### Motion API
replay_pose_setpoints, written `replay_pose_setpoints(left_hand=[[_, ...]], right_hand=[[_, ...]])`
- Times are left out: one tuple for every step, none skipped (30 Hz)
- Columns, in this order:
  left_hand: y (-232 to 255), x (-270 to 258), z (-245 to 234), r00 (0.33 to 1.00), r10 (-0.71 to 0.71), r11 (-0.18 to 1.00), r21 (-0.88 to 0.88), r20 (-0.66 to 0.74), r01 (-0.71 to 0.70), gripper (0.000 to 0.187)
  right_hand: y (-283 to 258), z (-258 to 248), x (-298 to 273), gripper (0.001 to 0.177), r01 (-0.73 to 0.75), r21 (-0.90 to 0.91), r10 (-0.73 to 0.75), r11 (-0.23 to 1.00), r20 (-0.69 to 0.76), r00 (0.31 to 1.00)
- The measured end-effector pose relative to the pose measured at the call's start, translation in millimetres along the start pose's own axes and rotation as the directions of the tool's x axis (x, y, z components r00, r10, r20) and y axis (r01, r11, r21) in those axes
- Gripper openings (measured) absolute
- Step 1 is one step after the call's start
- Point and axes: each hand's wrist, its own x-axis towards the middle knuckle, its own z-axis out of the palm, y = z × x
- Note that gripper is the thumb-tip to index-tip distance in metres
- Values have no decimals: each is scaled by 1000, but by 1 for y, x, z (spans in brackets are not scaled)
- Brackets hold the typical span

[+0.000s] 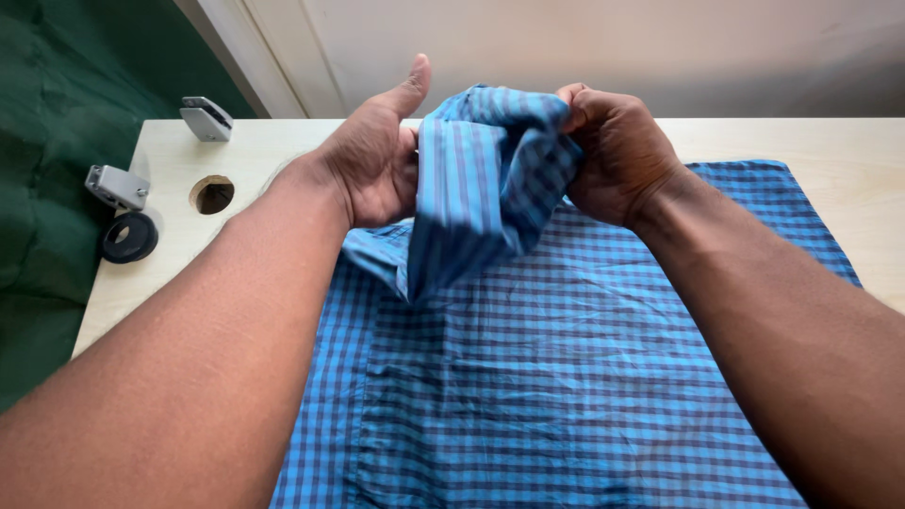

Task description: The person irons a blue checkered shirt on a wooden table. They smooth the fabric, use a purple and white iron to press the sleeves and body, and reposition the shirt to iron different sections.

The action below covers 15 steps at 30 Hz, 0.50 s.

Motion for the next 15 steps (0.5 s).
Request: replay_pose_setpoints(left_hand=[[1, 7, -1, 999, 26, 1000, -9, -40, -26, 71], [2, 14, 0, 996, 50, 999, -15, -80, -52, 62], [3, 19, 0, 990, 75, 997, -21, -119, -78, 54], [4, 22, 0, 987, 80, 997, 19, -136, -78, 43], [7, 25, 2, 985, 86, 995, 58, -153, -78, 33], [7, 26, 3, 981, 93, 993, 91, -171, -78, 25], [7, 29, 6, 980, 163, 978, 147, -113, -146, 24], [9, 32, 10, 971, 232, 955, 200, -52, -217, 23], [13, 35, 13, 955, 296, 925, 248, 13, -290, 23], [20, 39, 16, 946, 320, 921, 215, 51, -324, 26], [26, 42, 19, 936, 341, 919, 177, 91, -352, 24], [31, 45, 23, 924, 363, 914, 147, 119, -378, 23], [35, 47, 26, 915, 390, 904, 145, 107, -402, 22], [40, 48, 29, 903, 418, 891, 150, 101, -429, 21], [43, 49, 32, 893, 440, 880, 149, 95, -450, 21]], right_hand=[[1, -3, -2, 12, 0, 42, -2, 999, 26, 1000], [2, -4, -3, 12, -33, -1, 33, 999, 12, 999], [3, -5, -5, 12, -67, -43, 67, 997, -3, 998], [4, -4, -5, 13, -101, -81, 100, 992, -17, 995], [5, -3, -7, 15, -94, -112, 81, 989, -112, 990], [6, -2, -7, 18, -95, -146, 64, 985, -202, 977], [6, 0, -7, 22, -99, -179, 43, 979, -289, 956], [6, 1, -5, 20, -189, -268, 58, 945, -430, 901], [5, 1, -2, 18, -289, -339, 54, 895, -562, 826], [4, 2, 1, 16, -396, -389, 31, 832, -679, 733], [2, 0, 2, 23, -346, -403, -19, 847, -673, 739], [-3, -4, 3, 31, -296, -418, -70, 859, -668, 741], [-7, -6, 6, 39, -245, -433, -121, 868, -661, 740], [-12, -8, 11, 47, -213, -392, -98, 895, -638, 764], [-18, -8, 15, 55, -182, -349, -77, 919, -612, 787]])
